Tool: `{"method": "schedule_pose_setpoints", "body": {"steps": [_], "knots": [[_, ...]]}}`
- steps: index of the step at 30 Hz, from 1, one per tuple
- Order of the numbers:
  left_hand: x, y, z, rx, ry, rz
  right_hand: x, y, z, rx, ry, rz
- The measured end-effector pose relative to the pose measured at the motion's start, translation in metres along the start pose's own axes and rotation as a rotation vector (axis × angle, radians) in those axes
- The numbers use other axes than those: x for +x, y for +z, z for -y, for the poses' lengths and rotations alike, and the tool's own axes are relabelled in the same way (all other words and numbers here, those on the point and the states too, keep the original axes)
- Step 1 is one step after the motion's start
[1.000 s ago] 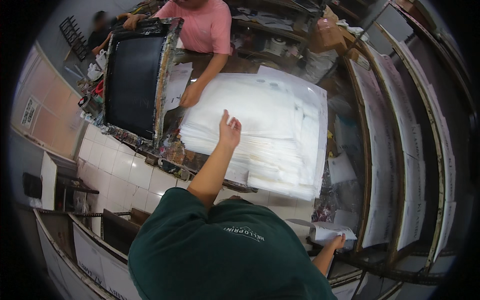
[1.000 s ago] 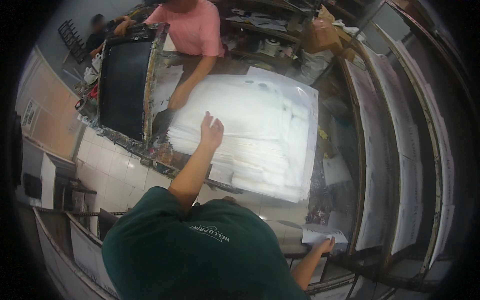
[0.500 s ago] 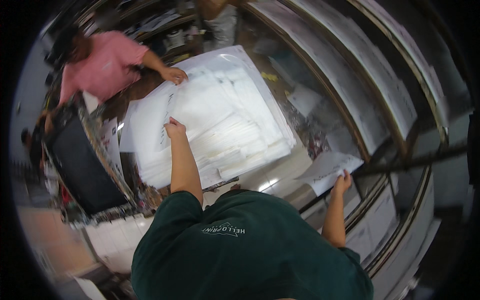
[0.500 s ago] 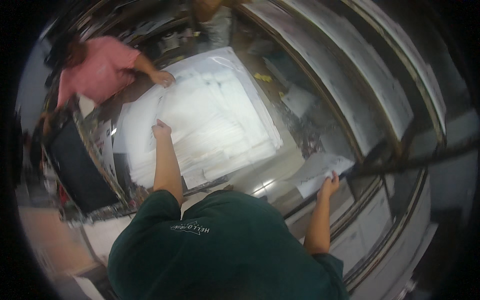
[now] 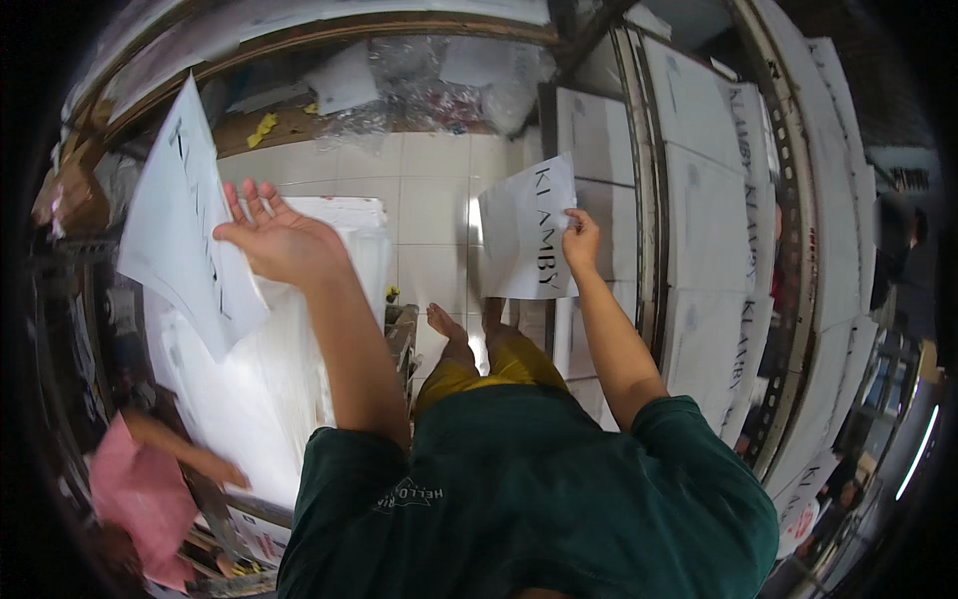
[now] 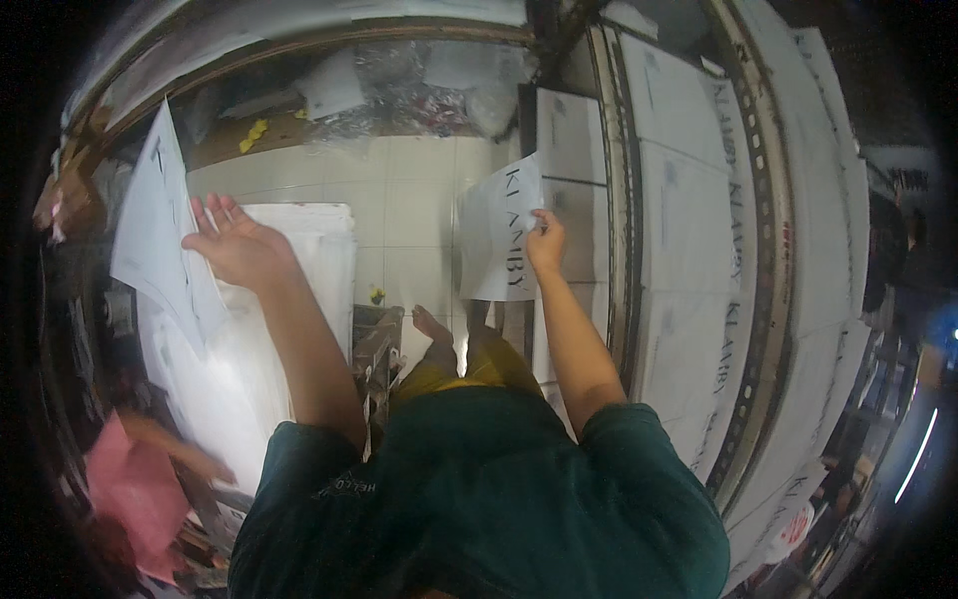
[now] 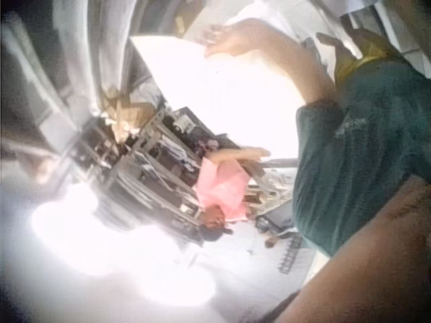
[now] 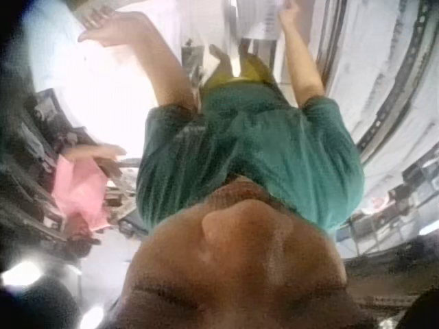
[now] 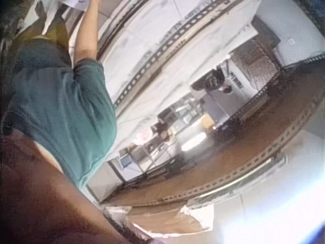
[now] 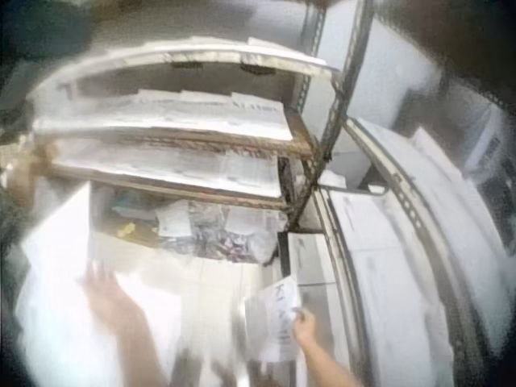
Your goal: The person repeatedly picks up white printed sheets from a table and places them onto a nearby metal rack. Another person in a pink shirt works at a screen printing station in the background. The camera wearer continues stacking the sheets one by one.
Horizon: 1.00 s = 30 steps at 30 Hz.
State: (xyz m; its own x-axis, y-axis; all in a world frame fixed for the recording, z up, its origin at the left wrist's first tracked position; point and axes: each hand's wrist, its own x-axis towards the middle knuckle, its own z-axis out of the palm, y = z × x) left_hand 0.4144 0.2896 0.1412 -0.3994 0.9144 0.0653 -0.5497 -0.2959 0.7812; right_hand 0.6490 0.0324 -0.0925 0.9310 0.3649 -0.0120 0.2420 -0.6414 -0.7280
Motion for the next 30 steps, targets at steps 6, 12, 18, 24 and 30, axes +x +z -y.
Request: {"method": "schedule_pose_setpoints", "body": {"steps": [6,12,18,24,30], "knots": [[-0.083,0.028,0.091,-0.016,-0.167,0.185,0.022,-0.009,-0.128,-0.323,0.229,-0.388],[-0.154,-0.021,0.18,-0.082,-0.381,0.329,0.084,-0.022,-0.206,-0.587,0.604,-0.486],[-0.206,-0.114,0.247,-0.115,-0.8,0.325,0.157,-0.042,-0.347,-0.725,0.407,-0.633],[-0.232,-0.167,0.285,0.239,-0.92,0.206,0.194,-0.071,-0.407,-0.792,0.264,-0.595],[-0.226,-0.218,0.304,0.415,-1.175,0.028,0.202,-0.072,-0.406,-0.803,0.317,-0.537]]}}
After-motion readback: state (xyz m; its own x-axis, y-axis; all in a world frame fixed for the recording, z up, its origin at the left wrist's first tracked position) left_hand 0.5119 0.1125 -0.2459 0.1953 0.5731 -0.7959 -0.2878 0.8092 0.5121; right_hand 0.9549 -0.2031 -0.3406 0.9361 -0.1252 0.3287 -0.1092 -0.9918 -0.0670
